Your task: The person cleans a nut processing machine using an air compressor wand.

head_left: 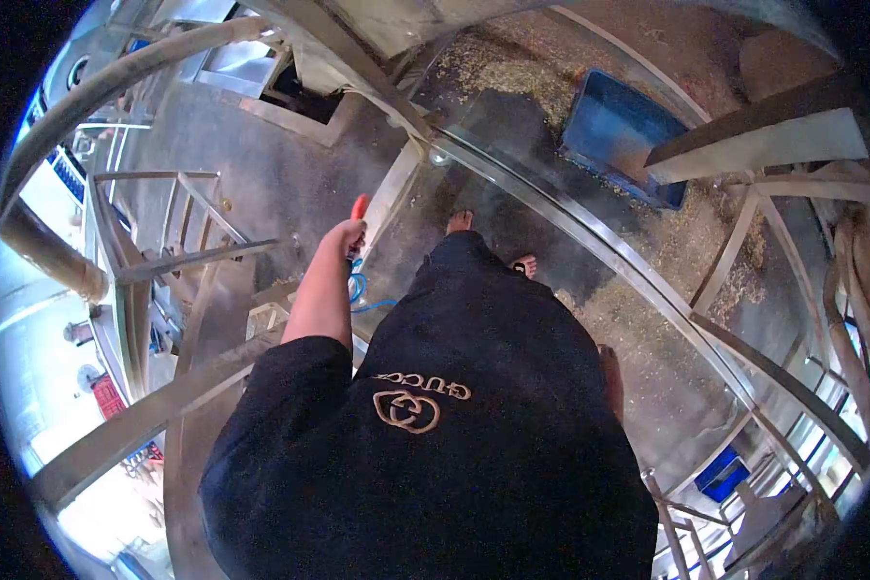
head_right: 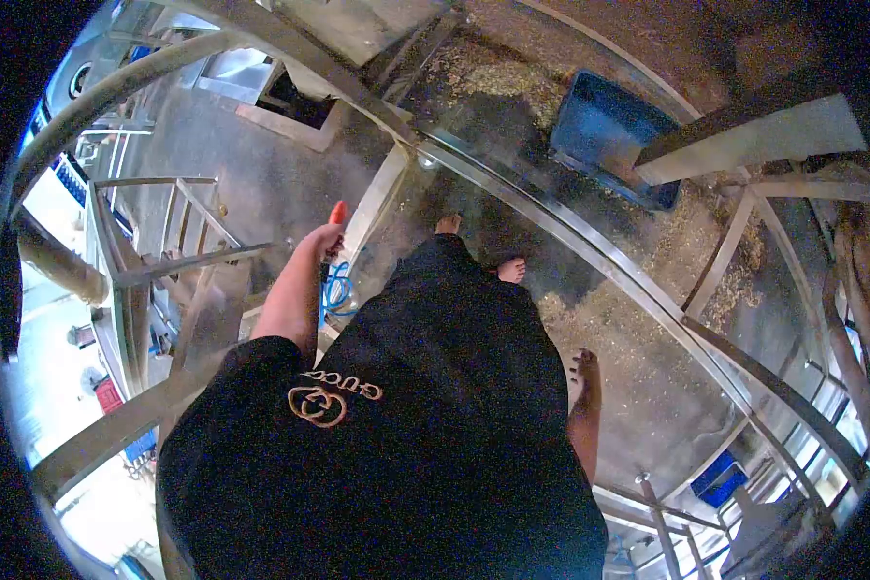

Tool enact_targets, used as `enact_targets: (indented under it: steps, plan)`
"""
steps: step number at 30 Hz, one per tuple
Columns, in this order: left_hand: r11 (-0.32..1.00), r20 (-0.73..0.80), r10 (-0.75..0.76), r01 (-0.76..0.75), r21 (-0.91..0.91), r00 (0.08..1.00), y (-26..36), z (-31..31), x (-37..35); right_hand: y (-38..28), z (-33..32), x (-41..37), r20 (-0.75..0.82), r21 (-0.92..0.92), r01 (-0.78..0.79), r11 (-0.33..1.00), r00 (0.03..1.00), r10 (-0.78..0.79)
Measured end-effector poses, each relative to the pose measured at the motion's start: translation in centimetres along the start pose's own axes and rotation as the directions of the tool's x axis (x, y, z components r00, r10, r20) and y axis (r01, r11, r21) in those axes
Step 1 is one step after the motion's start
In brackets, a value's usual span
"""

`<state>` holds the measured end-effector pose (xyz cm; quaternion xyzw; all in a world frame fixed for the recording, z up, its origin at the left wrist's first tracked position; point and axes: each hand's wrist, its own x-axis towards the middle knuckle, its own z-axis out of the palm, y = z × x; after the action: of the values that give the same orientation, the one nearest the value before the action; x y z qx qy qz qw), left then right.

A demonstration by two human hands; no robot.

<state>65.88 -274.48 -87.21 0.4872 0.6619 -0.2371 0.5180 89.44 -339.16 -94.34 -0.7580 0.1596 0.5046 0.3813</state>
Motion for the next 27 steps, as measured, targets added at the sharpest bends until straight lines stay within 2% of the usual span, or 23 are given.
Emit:
enact_targets:
  steps: [2,4,6,8,9,10,12,13,14,16,17,18,20,21,23,24,26,27]
  plan:
    - [0.981,-0.031,0.003,-0.009,-0.192,1.000,-0.9,-2.6,0.8,-0.5,-0.5,0.6,0.005,0.046,-0.012,0.999,1.000,0.012]
    - [0.985,-0.032,0.006,-0.012,-0.170,0.999,0.1,-4.2,0.7,-2.6,-1.3,1.1,-0.001,0.090,-0.023,0.996,1.000,0.023]
    - [0.992,-0.035,0.008,-0.012,-0.128,0.999,1.6,-6.0,0.7,-1.9,-1.7,4.7,-0.109,0.048,-0.024,0.999,0.994,0.029]
    - [0.980,-0.006,0.079,-0.079,-0.183,0.997,3.2,-7.8,1.6,-6.3,-0.1,2.2,-0.158,0.077,-0.039,0.996,0.986,0.051]
    - [0.958,0.054,0.076,-0.058,-0.282,0.996,4.1,-8.6,2.2,-7.9,0.8,1.4,-0.172,0.082,-0.018,0.996,0.985,0.032]
    - [0.967,0.061,0.072,-0.055,-0.248,0.995,5.1,-9.4,2.2,-9.1,1.8,0.8,-0.188,0.087,0.001,0.996,0.982,0.016]
    - [0.872,0.166,0.053,0.035,-0.488,0.985,7.4,-10.7,1.8,-10.6,3.6,0.1,-0.191,0.092,0.073,0.993,0.980,-0.054]
    - [0.889,0.261,0.034,0.090,-0.450,0.965,7.6,-12.3,4.1,-11.6,4.6,-0.7,-0.182,0.143,0.096,0.985,0.981,-0.069]
    - [0.903,0.273,0.008,0.111,-0.416,0.962,7.9,-12.9,4.6,-12.1,5.8,-1.7,-0.176,0.190,0.115,0.975,0.981,-0.081]
    - [0.863,0.294,0.094,0.070,-0.501,0.951,10.1,-13.6,5.3,-12.2,8.3,-2.7,-0.234,0.168,0.087,0.982,0.971,-0.046]
    - [0.877,0.256,0.166,-0.024,-0.479,0.952,10.7,-13.6,5.8,-12.1,9.6,-3.4,-0.276,0.126,0.079,0.989,0.960,-0.042]
    - [0.889,0.269,0.160,-0.020,-0.458,0.950,11.4,-13.7,6.1,-11.3,10.6,-3.9,-0.287,0.143,0.068,0.987,0.958,-0.024]
    - [0.841,0.362,0.186,0.042,-0.539,0.913,12.7,-13.8,6.5,-8.2,12.1,-3.6,-0.210,0.216,-0.113,0.970,0.965,0.159]
    - [0.849,0.373,0.181,0.047,-0.527,0.910,13.0,-13.8,7.4,-5.3,12.6,-3.0,-0.218,0.226,-0.120,0.967,0.961,0.170]
    - [0.869,0.398,0.115,0.102,-0.485,0.910,13.8,-13.7,9.6,0.7,13.8,-2.6,-0.134,0.175,-0.135,0.975,0.978,0.159]
    - [0.876,0.405,0.111,0.103,-0.471,0.908,14.6,-13.7,10.0,0.1,14.8,-4.5,-0.140,0.188,-0.140,0.972,0.976,0.167]
    - [0.976,0.326,0.101,-0.029,-0.216,0.940,15.9,-12.9,10.1,-3.1,16.9,-9.2,-0.189,0.273,-0.349,0.896,0.894,0.406]
    - [0.978,0.286,0.124,-0.069,-0.196,0.950,16.5,-12.4,10.2,-2.8,17.6,-10.2,-0.189,0.286,-0.358,0.889,0.888,0.419]
